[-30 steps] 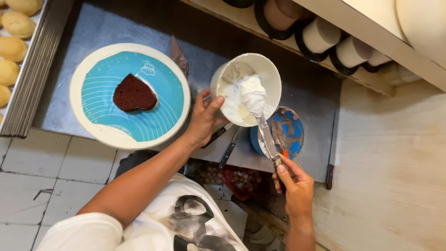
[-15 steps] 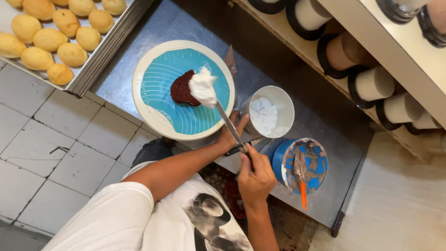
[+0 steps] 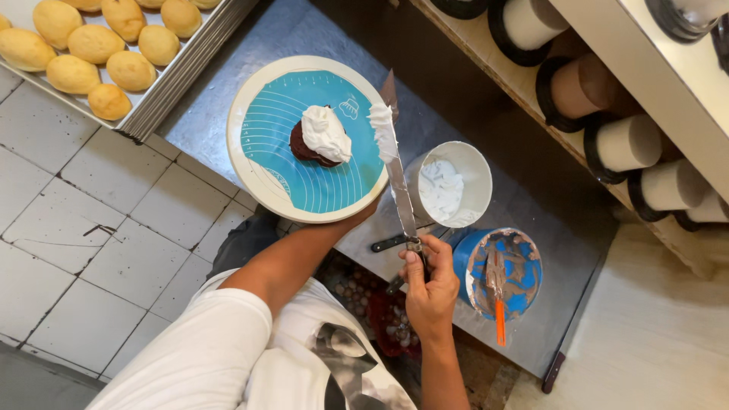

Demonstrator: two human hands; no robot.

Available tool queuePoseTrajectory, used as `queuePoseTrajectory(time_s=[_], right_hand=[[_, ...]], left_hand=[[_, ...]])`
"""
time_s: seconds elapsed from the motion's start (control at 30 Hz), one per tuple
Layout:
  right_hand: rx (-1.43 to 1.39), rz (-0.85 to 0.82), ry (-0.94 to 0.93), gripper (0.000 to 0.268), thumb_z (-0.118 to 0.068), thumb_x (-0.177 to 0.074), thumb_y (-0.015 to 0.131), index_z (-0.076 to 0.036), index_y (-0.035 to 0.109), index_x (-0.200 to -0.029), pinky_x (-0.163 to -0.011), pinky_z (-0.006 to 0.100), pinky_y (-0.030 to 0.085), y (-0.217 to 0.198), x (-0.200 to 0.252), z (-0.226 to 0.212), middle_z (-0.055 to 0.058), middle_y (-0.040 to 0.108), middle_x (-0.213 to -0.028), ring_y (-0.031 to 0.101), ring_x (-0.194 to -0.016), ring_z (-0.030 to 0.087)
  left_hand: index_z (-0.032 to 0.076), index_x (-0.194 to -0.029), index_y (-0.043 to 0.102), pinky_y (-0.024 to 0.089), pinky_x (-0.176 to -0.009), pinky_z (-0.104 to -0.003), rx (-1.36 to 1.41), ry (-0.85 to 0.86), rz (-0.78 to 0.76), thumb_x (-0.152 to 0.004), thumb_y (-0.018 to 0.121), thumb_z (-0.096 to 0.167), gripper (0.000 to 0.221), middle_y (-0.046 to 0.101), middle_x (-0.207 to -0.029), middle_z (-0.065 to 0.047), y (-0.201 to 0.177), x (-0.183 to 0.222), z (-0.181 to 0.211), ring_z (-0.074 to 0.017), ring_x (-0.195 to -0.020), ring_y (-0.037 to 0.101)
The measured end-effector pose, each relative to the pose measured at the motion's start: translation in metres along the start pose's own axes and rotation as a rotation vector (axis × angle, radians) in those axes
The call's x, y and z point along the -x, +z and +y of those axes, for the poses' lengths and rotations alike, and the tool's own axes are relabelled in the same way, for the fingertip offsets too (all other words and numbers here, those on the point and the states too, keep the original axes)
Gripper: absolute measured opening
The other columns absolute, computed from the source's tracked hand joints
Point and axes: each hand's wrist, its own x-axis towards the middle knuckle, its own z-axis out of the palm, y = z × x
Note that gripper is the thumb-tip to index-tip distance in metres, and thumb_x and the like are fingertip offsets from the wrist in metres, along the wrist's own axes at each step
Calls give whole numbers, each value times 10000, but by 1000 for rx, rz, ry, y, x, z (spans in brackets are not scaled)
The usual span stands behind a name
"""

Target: The person frosts a heart-shaped cake on a turntable using a palette knife and whipped topping, then places it onto a plastic base and adds a chocolate sponge layer before applying more cream.

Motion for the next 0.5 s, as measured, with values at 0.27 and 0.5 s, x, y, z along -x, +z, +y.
queuePoseTrajectory(time_s=[0.27,0.5], right_hand=[[54,71,20,261,-193,-999,611,-55,657,-1216,-708,276,658,11,16,-11,61,788,-982,745,-729,138],[407,258,-285,415,-157,-1016,670,-115,642,-1428,-744,335,503,41,18,-23,53,604,-991,570,-887,178]], left_hand=[[147,-1625,253,169,-1249,-562,357,48,-211,-966,636,521,850,244,-1677,-185,-26,4,-21,-400,-1547,237],[273,-1661,132,223,-1239,-493,514,57,-850,-1059,536,322,727,157,-1743,-122,-190,59,-65,-360,-1585,185]])
